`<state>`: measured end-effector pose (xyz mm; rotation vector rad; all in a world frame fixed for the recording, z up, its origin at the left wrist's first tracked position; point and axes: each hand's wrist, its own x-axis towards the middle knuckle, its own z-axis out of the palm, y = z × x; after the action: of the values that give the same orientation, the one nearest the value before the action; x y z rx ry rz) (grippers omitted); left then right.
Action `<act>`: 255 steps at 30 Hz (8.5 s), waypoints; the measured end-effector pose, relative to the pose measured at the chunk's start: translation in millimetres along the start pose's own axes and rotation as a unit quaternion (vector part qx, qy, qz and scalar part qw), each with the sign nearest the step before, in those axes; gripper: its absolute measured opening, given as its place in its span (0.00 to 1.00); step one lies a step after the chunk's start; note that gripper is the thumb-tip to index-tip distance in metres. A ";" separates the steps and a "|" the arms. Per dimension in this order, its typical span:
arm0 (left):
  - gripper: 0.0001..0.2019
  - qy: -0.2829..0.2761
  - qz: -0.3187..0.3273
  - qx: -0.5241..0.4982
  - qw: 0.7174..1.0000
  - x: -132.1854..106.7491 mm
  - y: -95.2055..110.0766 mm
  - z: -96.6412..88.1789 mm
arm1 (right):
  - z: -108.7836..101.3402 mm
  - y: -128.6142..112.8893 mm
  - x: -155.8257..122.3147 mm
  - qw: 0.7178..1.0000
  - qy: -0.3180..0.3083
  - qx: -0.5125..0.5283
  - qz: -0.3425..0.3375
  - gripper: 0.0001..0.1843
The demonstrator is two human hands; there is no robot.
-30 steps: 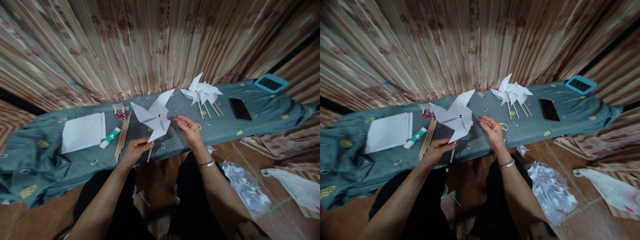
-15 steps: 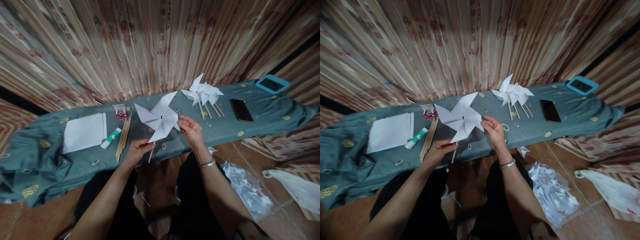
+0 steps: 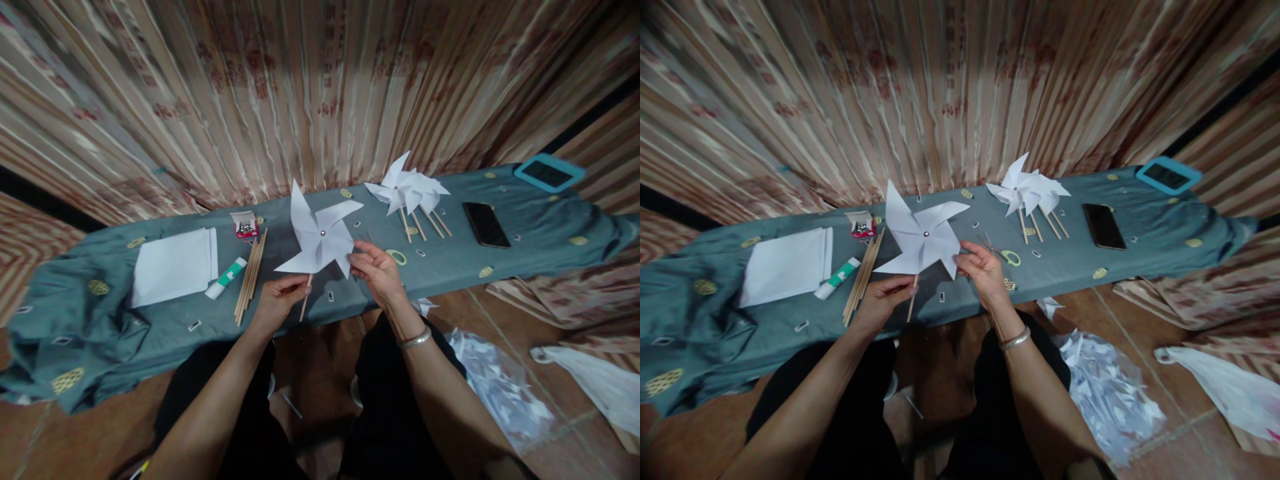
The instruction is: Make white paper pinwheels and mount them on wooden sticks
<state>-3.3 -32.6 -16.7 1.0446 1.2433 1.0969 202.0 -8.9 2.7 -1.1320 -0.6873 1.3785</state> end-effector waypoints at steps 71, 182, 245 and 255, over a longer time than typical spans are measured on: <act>0.20 0.019 -0.011 -0.041 0.999 -0.2 -0.3 4.0 | 23.8 10.4 -18.5 0.995 -0.092 -0.028 -0.009 0.26; 0.17 0.013 -0.008 -0.039 0.999 2.4 -7.5 9.3 | 32.0 14.2 -34.1 0.993 -0.100 -0.048 -0.032 0.20; 0.19 0.043 -0.027 -0.118 0.992 0.0 -8.3 48.7 | 15.7 15.4 4.0 0.985 -0.090 0.142 0.034 0.16; 0.16 0.080 0.002 -0.181 0.980 13.0 -0.2 43.3 | -4.6 13.4 -1.3 0.975 -0.091 0.188 0.082 0.08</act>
<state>40.1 -20.0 -16.9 0.6938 1.1121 1.3721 200.7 -13.4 -10.8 -0.7801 -0.4406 1.6850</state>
